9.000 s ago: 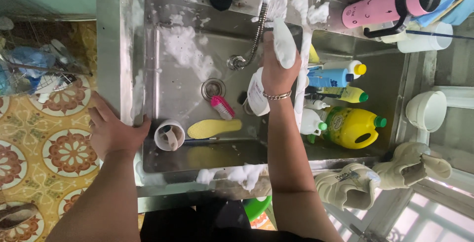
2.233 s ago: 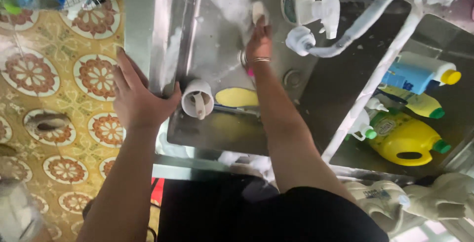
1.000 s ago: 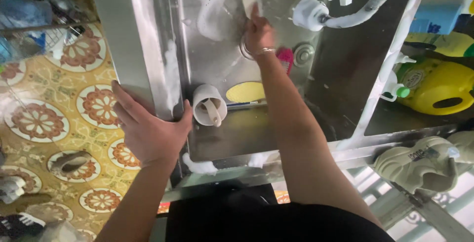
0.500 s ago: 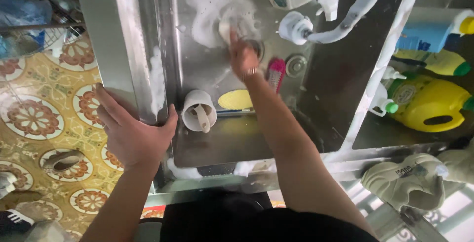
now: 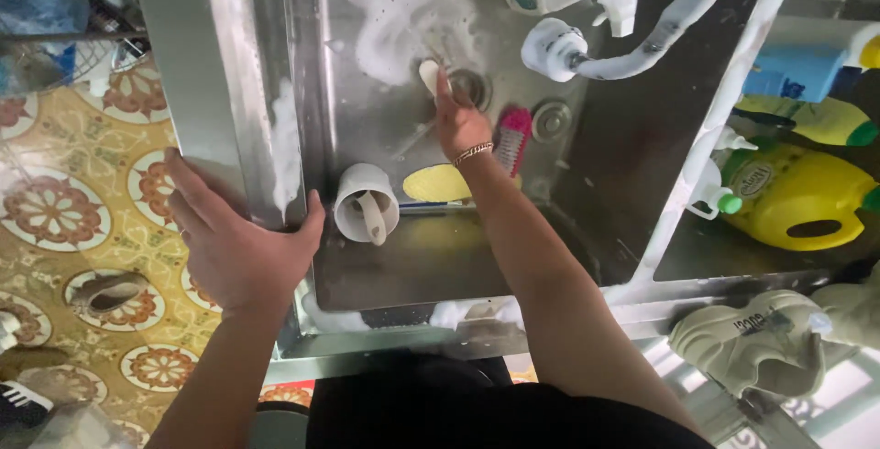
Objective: Scrubbing and cleaning a stainless steel sink and the adjacent wall tiles using cleaning solution and a brush.
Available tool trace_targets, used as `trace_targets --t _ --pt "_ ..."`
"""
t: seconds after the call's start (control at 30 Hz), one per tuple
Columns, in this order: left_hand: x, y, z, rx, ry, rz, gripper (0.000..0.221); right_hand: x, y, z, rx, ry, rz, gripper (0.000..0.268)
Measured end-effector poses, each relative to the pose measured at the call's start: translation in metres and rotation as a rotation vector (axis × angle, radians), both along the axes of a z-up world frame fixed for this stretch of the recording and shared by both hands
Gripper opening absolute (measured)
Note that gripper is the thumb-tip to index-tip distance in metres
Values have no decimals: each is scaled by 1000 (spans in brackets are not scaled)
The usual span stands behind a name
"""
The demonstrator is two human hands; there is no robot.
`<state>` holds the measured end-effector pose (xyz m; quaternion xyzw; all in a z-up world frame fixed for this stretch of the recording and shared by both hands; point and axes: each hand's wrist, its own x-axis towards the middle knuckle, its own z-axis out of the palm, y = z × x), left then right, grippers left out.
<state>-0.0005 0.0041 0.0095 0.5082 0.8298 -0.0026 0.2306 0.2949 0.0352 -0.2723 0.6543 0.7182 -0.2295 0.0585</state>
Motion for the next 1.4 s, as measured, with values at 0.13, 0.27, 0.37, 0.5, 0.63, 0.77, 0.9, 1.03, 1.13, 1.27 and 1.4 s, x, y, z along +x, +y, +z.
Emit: trace_targets --t 0.13,0.27,0.37,0.5,0.63,0.77,0.9,1.03,1.13,1.27,1.4 --pt "-2 -1 0 -23 4 5 130 -10 24 -17 -10 -62 23 60" --pt "-3 -5 -1 11 -12 -12 130 -13 26 -18 170 76 -93 55" --pt "-1 5 -1 9 -16 5 130 4 12 -9 93 112 -91 53" --pt "-2 -1 1 -23 -12 20 130 4 27 -7 -49 0 4 54" --pt "-6 -13 -8 46 -1 -53 129 -7 41 -1 75 86 -42 49" --pt "-1 4 -4 12 17 -22 129 -9 29 38 -75 76 -98 47" --pt "-3 0 -1 -24 10 8 130 -2 33 22 -24 52 -26 46" --pt "-5 -12 -3 19 4 -51 130 -16 53 33 37 134 -63 39" --pt "-3 -1 -1 58 9 -58 129 -9 46 31 -46 153 -125 43" --pt "-4 -1 1 20 -6 -22 129 -1 44 27 -31 47 46 46" --pt "-7 -6 -5 41 -30 -43 128 -7 65 18 -101 120 -6 52"
